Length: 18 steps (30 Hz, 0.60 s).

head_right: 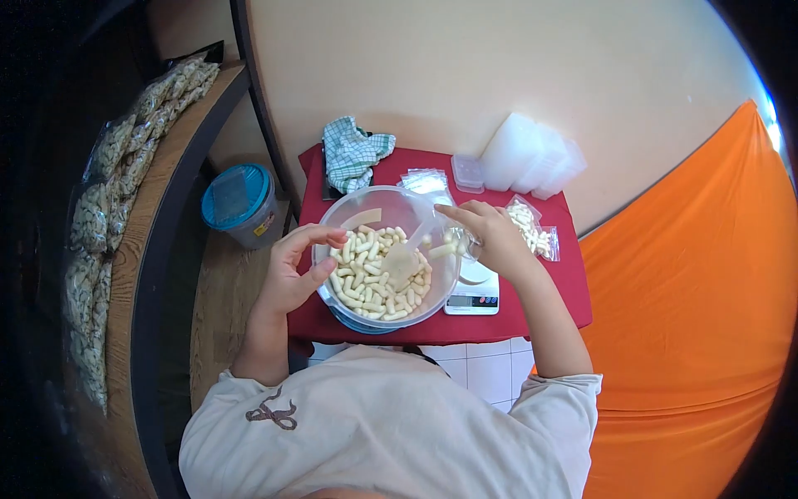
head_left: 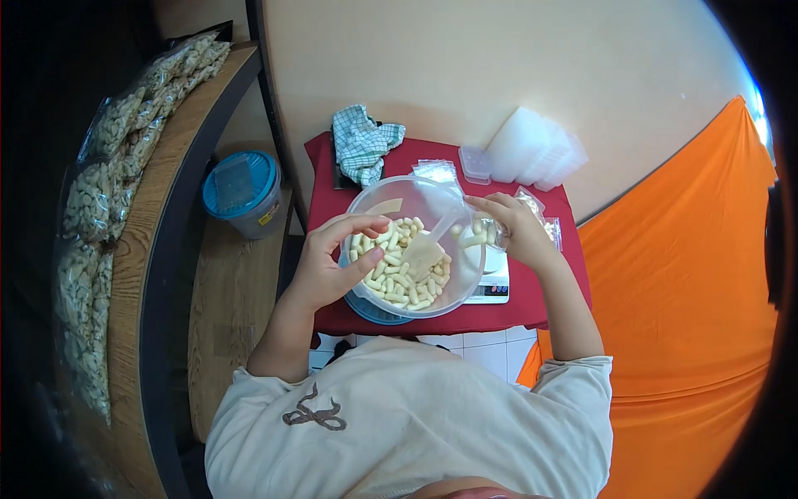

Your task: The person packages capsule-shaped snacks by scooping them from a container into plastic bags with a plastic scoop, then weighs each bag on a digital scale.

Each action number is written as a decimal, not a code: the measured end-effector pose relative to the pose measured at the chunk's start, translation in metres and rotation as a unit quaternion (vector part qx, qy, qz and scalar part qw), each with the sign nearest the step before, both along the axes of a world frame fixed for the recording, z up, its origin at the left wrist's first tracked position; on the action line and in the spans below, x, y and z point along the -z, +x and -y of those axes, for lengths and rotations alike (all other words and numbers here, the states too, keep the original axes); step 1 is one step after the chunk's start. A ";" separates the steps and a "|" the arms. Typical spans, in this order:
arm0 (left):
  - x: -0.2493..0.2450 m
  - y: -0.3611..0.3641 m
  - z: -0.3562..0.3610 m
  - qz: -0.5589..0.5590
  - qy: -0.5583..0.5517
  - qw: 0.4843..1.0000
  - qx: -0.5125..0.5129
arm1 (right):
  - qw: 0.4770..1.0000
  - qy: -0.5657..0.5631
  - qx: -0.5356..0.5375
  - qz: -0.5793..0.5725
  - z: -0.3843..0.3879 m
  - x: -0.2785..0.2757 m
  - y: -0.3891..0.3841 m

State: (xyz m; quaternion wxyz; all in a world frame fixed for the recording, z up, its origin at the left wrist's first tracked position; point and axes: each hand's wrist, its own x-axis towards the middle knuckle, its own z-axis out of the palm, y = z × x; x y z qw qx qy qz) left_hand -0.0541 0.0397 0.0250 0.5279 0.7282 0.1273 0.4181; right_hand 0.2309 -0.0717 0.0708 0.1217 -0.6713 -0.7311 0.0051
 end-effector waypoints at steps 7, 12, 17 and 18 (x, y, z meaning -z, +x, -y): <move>-0.011 0.006 0.023 0.029 0.022 0.999 -0.002 | 0.955 0.119 -0.066 -0.264 0.001 0.017 0.026; -0.037 0.032 0.067 0.053 0.012 0.989 0.135 | 0.757 0.076 0.005 -0.649 0.021 0.024 0.053; -0.036 0.090 0.118 -0.046 -0.027 0.953 0.298 | 0.538 0.157 -0.058 -0.826 0.058 0.048 0.068; -0.034 0.100 0.125 -0.167 -0.038 0.948 0.270 | 0.497 0.160 -0.042 -0.852 0.064 0.051 0.070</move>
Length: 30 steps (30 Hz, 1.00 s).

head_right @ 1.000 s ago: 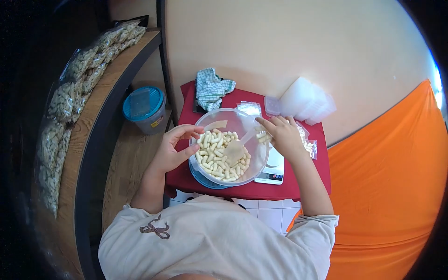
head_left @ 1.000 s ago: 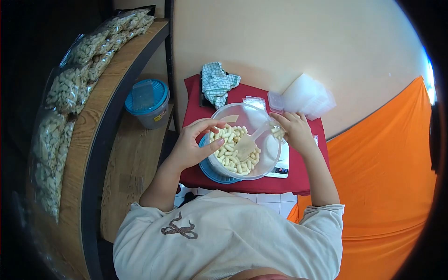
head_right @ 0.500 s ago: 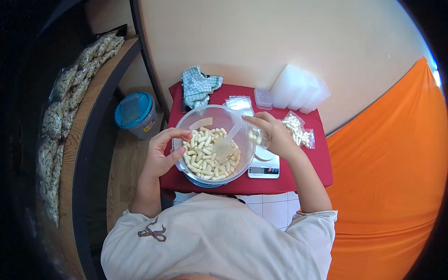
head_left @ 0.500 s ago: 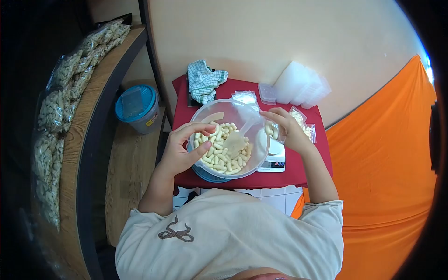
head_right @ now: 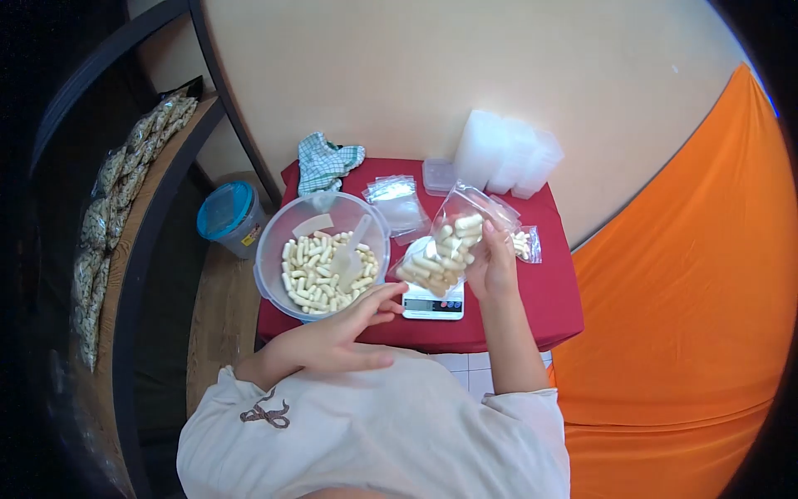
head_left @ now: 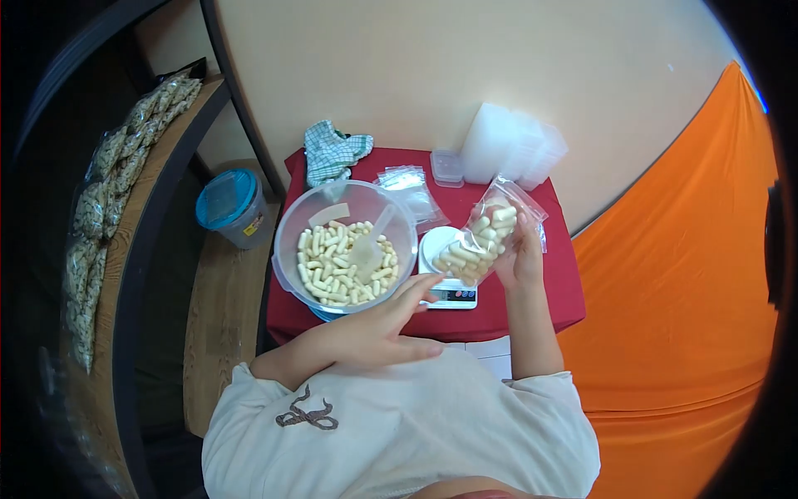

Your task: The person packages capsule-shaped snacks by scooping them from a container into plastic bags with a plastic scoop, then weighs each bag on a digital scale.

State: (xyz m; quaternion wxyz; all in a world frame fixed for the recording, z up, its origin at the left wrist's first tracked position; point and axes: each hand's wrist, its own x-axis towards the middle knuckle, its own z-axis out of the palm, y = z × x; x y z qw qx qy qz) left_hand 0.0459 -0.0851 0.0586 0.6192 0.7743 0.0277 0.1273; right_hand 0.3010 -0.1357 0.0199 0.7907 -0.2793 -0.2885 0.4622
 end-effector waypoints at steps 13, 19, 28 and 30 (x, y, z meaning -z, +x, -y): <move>0.089 0.124 0.037 0.064 -0.327 0.915 -0.227 | 0.999 -0.034 -0.012 0.015 0.045 0.026 0.013; 0.110 0.144 0.037 0.068 -0.351 0.887 -0.293 | 0.989 -0.136 -0.003 0.053 0.032 0.045 0.034; 0.155 0.147 0.003 0.079 -0.325 0.818 -0.468 | 0.963 -0.217 0.016 0.161 -0.009 0.094 0.083; 0.164 0.145 -0.003 0.060 -0.315 0.825 -0.466 | 0.958 -0.228 0.040 0.169 -0.019 0.104 0.085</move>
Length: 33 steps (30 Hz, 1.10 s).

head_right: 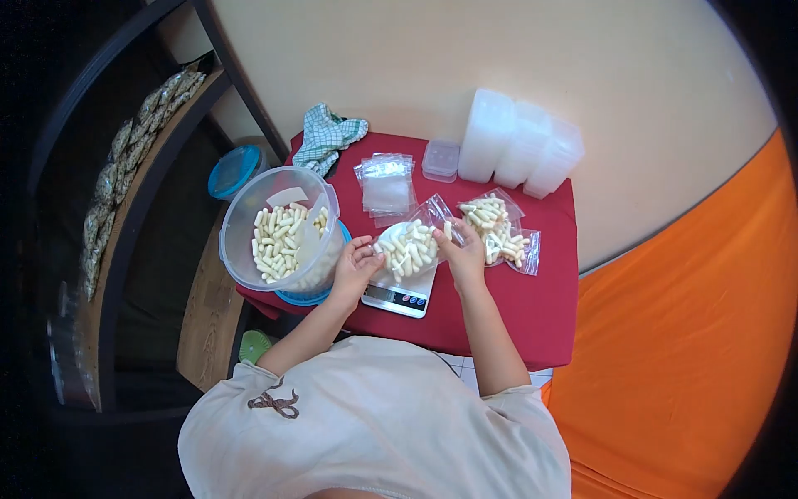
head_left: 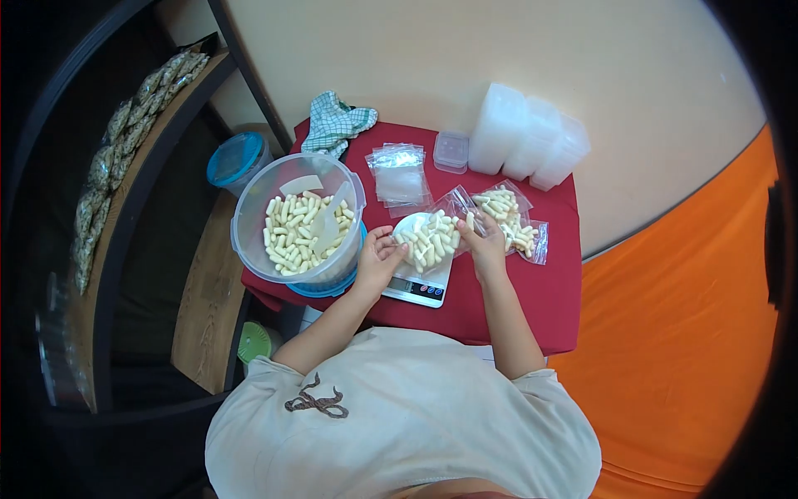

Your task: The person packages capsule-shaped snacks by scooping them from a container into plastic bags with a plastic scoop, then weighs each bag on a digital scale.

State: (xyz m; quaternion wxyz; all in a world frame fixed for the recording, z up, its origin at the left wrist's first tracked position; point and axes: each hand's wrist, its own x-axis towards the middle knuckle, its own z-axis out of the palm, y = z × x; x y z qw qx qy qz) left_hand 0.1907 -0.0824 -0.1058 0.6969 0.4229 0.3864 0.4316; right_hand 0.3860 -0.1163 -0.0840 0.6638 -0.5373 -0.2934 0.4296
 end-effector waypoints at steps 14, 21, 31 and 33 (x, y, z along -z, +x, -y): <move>0.024 -0.017 -0.007 -0.224 0.088 0.970 0.034 | 0.994 -0.066 0.050 0.078 -0.005 0.083 0.021; 0.024 -0.023 -0.010 -0.194 0.092 0.976 0.043 | 0.993 -0.012 0.091 0.077 0.026 0.089 0.018; 0.021 -0.021 -0.014 -0.195 0.099 0.974 0.054 | 0.996 -0.036 0.068 0.047 0.028 0.094 0.022; 0.019 -0.021 -0.014 -0.211 0.113 0.969 0.056 | 0.995 -0.049 0.066 0.055 0.021 0.086 0.019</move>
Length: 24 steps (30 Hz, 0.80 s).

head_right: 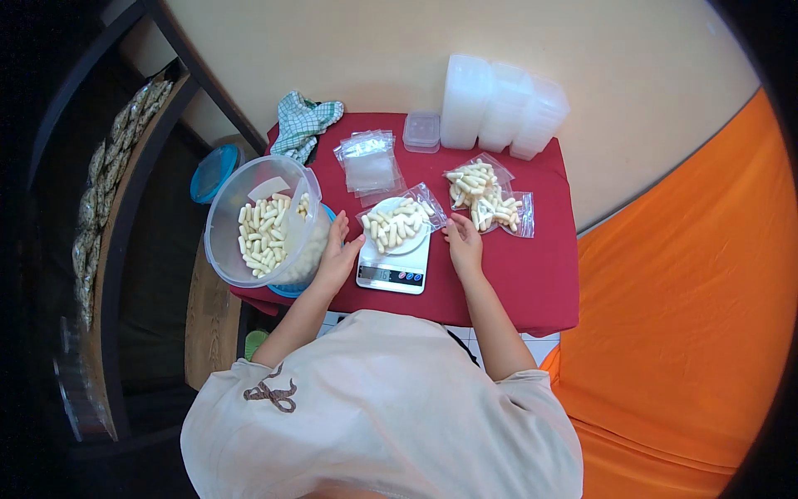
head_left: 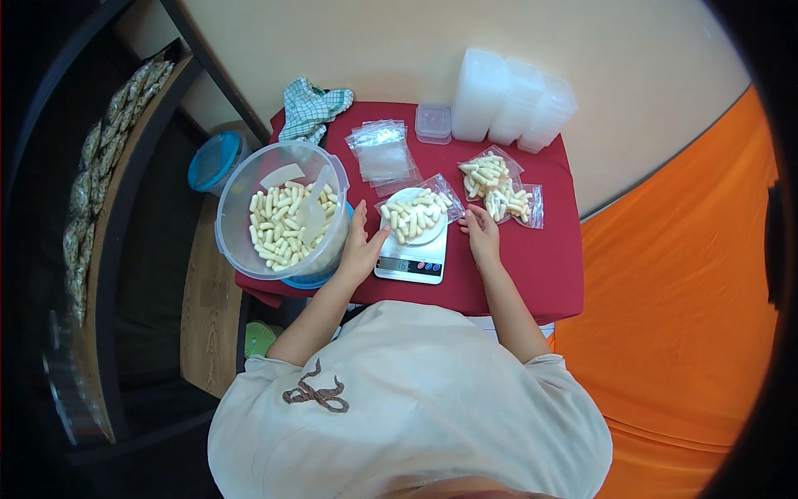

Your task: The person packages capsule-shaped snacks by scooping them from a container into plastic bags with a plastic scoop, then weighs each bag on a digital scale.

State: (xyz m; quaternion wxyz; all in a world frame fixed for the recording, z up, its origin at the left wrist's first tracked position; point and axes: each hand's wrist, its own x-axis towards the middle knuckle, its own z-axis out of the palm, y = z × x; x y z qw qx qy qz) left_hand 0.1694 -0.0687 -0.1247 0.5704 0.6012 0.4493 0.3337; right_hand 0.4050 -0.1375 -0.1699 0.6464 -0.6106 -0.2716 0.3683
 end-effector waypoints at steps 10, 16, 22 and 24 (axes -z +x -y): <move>-0.023 0.001 0.009 -0.146 0.314 0.937 0.029 | 0.993 0.108 -0.031 0.029 -0.020 -0.065 -0.022; -0.067 0.027 0.014 -0.097 0.393 0.914 0.033 | 0.893 0.204 -0.092 0.391 0.018 -0.143 -0.071; -0.050 0.042 0.014 0.080 0.340 0.937 0.007 | 0.883 0.210 -0.093 0.409 0.022 -0.153 -0.079; -0.047 0.044 0.015 0.092 0.316 0.944 -0.006 | 0.892 0.201 -0.078 0.397 0.023 -0.152 -0.078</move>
